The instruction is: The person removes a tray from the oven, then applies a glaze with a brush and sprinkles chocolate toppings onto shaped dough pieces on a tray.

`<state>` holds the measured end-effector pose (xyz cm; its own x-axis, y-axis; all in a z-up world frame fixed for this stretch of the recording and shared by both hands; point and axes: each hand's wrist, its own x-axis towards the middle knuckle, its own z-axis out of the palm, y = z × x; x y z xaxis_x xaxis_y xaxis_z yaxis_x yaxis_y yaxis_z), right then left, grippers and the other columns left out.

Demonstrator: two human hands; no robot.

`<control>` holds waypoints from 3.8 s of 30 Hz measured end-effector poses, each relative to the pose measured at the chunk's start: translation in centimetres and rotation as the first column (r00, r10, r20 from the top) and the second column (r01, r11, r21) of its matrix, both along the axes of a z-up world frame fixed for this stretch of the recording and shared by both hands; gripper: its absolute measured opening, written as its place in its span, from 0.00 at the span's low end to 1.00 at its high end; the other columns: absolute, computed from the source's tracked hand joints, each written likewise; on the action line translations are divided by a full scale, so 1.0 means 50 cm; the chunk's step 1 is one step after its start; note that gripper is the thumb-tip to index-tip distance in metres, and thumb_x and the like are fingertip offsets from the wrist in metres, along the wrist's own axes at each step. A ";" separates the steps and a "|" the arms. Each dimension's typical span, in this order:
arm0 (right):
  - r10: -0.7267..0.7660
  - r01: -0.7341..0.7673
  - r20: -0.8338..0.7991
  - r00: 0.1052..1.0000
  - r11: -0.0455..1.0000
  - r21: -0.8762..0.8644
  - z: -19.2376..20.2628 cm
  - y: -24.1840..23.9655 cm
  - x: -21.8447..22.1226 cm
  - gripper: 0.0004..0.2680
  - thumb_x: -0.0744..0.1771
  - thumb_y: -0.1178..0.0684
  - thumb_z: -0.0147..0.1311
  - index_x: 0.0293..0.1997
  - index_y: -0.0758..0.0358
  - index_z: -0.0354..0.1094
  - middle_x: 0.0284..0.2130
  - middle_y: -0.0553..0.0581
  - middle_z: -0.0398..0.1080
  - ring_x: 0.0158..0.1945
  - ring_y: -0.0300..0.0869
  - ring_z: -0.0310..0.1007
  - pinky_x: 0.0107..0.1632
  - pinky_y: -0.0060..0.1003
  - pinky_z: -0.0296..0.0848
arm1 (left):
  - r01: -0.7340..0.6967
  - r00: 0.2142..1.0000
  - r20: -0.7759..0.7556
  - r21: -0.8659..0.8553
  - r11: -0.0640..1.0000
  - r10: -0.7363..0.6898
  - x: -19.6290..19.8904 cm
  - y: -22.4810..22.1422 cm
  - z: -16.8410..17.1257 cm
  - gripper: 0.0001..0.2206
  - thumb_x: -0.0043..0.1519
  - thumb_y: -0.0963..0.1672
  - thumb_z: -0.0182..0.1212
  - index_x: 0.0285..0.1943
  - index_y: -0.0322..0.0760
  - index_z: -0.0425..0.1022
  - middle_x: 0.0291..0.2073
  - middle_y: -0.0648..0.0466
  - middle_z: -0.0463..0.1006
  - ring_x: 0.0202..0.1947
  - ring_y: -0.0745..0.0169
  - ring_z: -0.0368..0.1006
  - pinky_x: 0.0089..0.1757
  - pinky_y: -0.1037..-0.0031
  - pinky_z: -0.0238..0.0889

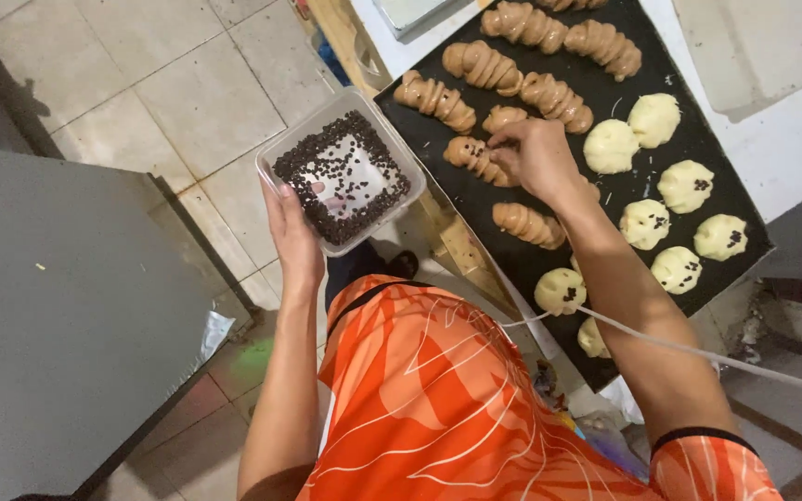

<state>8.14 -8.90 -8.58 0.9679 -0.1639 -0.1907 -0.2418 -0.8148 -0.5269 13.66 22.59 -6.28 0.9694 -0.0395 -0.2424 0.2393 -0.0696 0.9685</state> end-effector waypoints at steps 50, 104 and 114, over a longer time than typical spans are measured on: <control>-0.219 0.171 0.130 0.967 0.937 0.304 0.181 0.148 0.039 0.07 0.61 0.57 0.63 0.40 0.56 0.76 0.34 0.58 0.75 0.41 0.46 0.76 0.43 0.37 0.73 | 0.347 0.938 -0.007 0.002 0.938 -0.347 0.046 -0.084 0.040 0.26 0.70 0.49 0.35 0.74 0.31 0.39 0.71 0.34 0.42 0.70 0.36 0.36 0.65 0.52 0.28; 0.026 -0.027 0.087 0.996 1.000 0.002 0.049 0.236 0.208 0.35 0.58 0.38 0.64 0.65 0.69 0.52 0.56 0.75 0.59 0.59 0.64 0.60 0.59 0.54 0.63 | 0.524 0.851 0.019 -0.092 0.847 -0.524 0.215 -0.074 0.044 0.27 0.69 0.52 0.33 0.75 0.44 0.35 0.72 0.35 0.37 0.69 0.27 0.33 0.63 0.41 0.29; -0.197 0.137 0.080 0.977 0.871 0.473 0.136 0.184 0.237 0.05 0.63 0.59 0.59 0.40 0.62 0.73 0.33 0.61 0.74 0.34 0.47 0.77 0.33 0.34 0.78 | 0.473 0.873 -0.068 -0.128 0.872 -0.483 0.225 -0.131 0.067 0.25 0.69 0.50 0.33 0.75 0.44 0.37 0.71 0.35 0.41 0.69 0.30 0.37 0.63 0.43 0.32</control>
<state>19.97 0.30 -1.76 0.9543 -0.2472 -0.1676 -0.2621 -0.4240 -0.8669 24.90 16.03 -2.94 0.7978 -0.5225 -0.3009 0.2937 -0.0990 0.9507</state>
